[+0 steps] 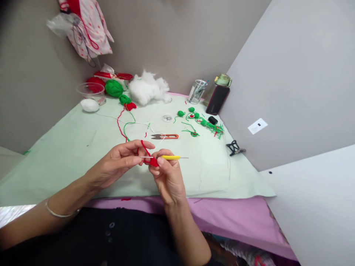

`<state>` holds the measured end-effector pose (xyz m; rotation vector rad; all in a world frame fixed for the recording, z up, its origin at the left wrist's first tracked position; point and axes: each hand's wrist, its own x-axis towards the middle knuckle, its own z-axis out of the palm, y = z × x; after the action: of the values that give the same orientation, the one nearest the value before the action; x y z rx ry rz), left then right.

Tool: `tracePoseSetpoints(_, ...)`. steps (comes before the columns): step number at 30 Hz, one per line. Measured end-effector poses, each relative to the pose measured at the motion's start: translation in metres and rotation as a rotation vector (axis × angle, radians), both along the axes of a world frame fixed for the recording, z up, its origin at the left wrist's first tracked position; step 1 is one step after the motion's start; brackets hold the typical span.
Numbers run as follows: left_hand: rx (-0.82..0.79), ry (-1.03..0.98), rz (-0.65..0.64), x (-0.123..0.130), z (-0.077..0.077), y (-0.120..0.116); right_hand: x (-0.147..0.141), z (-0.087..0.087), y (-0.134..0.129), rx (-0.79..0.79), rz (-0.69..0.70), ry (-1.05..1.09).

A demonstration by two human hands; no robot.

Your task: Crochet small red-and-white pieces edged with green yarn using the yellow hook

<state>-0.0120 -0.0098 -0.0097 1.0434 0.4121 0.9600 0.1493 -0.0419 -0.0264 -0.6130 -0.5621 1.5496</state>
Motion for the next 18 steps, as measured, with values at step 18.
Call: tracePoseSetpoints(18, -0.111, 0.031, 0.287, 0.027, -0.001, -0.024, -0.021, -0.012, 0.001, 0.309, -0.655, -0.501)
